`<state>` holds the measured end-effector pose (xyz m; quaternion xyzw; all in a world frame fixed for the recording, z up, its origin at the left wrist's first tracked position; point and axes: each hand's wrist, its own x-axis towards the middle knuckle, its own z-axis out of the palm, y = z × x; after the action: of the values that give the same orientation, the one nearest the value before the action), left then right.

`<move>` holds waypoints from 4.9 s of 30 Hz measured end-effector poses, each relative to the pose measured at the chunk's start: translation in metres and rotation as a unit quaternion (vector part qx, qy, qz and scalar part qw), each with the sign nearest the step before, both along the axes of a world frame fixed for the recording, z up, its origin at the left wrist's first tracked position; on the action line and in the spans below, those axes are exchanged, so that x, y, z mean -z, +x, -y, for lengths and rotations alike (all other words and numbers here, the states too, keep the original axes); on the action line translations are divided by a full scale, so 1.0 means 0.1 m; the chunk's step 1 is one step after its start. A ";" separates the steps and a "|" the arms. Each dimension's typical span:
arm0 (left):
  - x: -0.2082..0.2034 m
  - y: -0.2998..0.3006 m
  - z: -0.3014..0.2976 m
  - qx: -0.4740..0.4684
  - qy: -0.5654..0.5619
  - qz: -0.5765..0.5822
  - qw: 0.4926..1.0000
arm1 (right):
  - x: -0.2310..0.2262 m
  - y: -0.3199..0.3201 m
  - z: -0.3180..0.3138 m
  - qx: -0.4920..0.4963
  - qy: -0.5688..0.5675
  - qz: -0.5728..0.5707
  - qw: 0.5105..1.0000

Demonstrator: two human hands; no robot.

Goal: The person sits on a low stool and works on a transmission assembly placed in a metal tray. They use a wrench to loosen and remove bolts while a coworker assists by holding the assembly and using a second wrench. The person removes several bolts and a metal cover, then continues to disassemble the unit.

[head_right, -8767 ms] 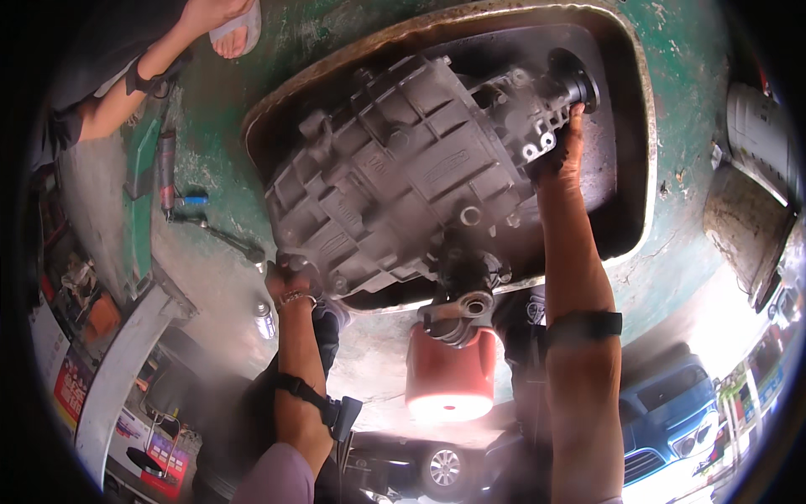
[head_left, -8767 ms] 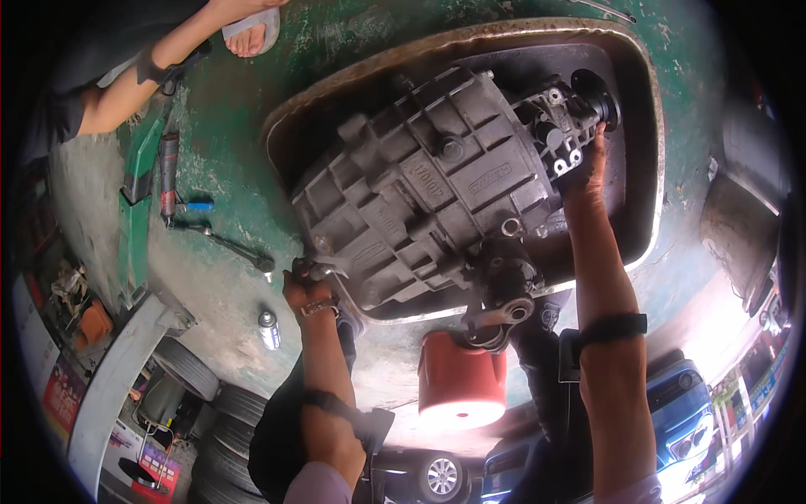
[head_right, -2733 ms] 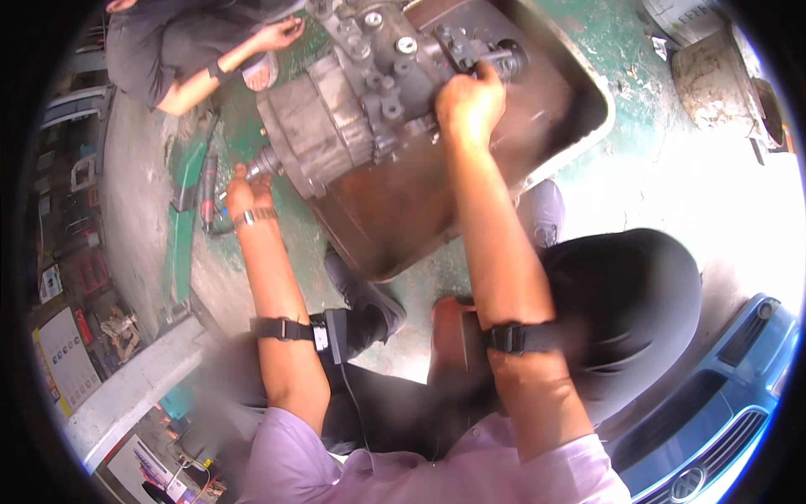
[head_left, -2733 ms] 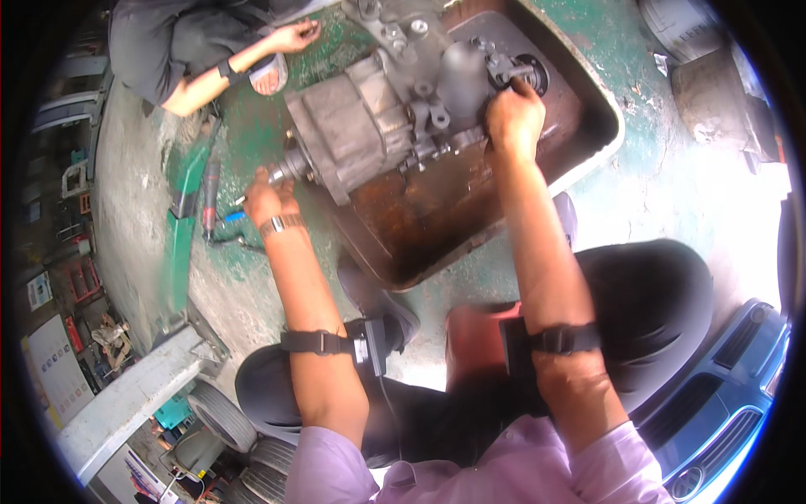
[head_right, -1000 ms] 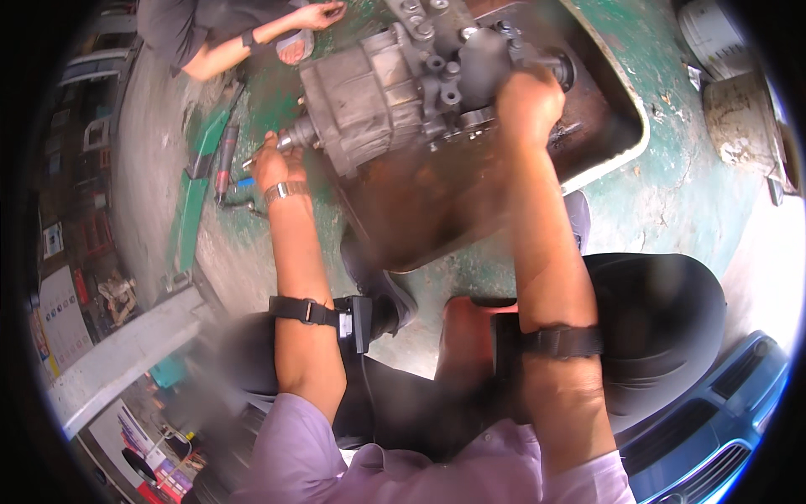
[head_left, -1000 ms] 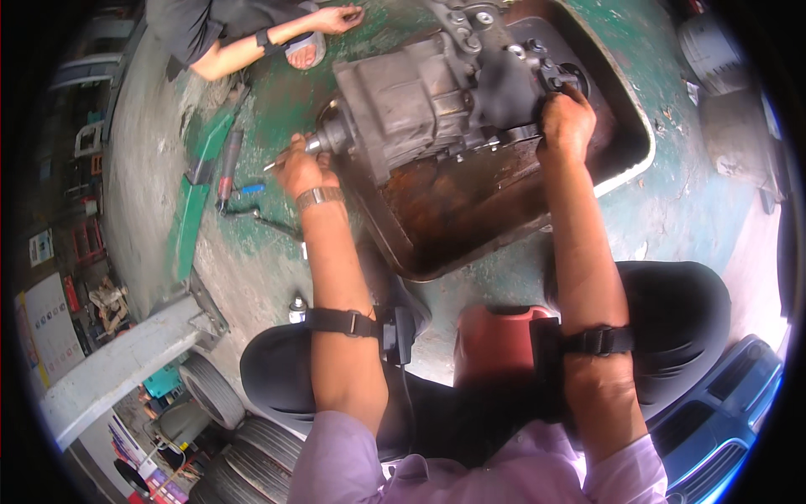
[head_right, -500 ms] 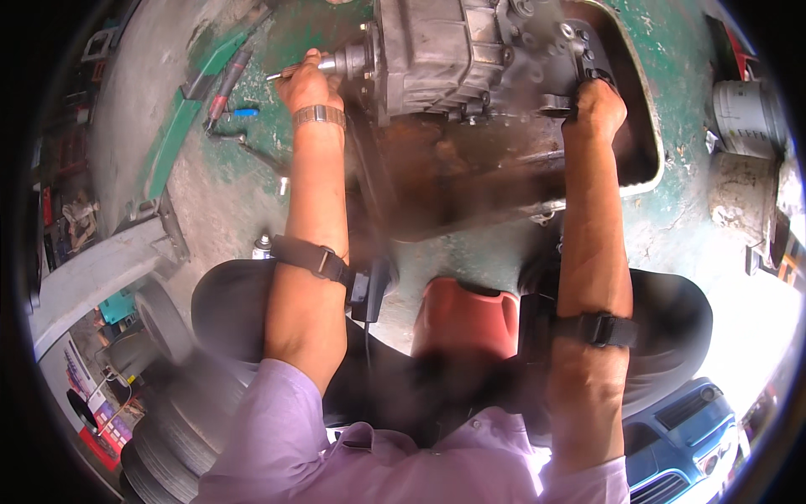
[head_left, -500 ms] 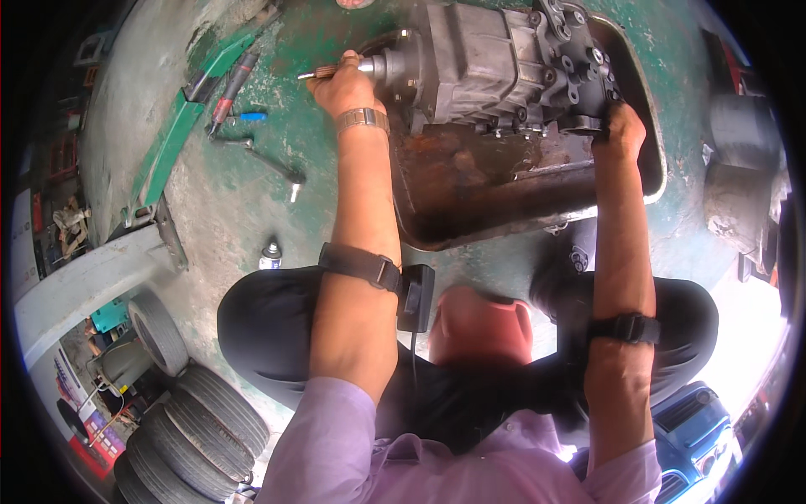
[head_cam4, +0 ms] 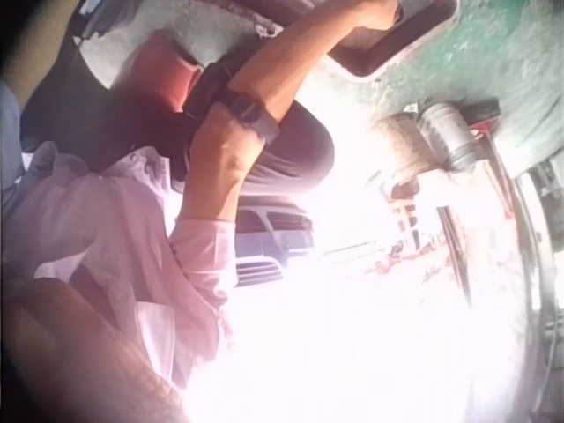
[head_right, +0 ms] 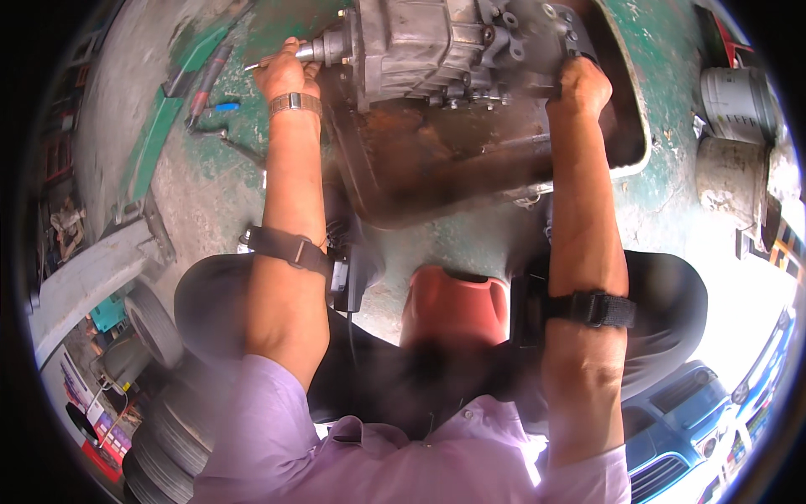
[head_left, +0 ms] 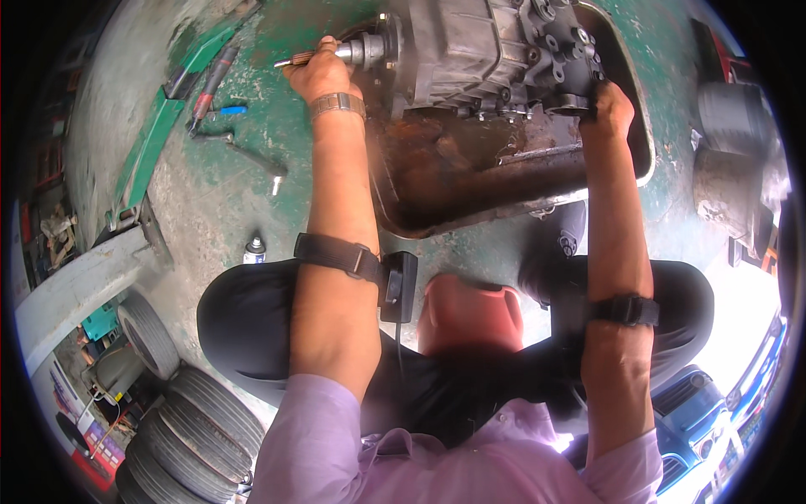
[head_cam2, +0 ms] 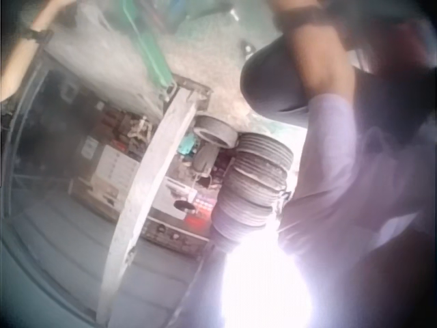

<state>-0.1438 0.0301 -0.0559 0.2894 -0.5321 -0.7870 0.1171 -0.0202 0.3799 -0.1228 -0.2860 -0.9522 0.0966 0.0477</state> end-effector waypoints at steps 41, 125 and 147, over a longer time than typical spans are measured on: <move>0.42 -0.24 -0.04 -0.025 -0.046 -0.153 0.987 | -0.33 -0.24 -0.12 -0.082 -0.036 0.035 0.995; 0.05 0.02 0.01 0.006 -0.007 -0.036 0.999 | 0.39 -0.17 -0.59 -0.019 -0.494 -0.230 0.838; 0.13 0.06 0.06 0.021 0.004 -0.036 0.999 | -0.40 0.03 0.23 -0.108 0.140 0.074 0.981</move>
<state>-0.1378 0.0239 -0.0693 0.2504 -0.5302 -0.8014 0.1180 -0.0172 0.3572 -0.0826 -0.1783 -0.9824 -0.0551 0.0056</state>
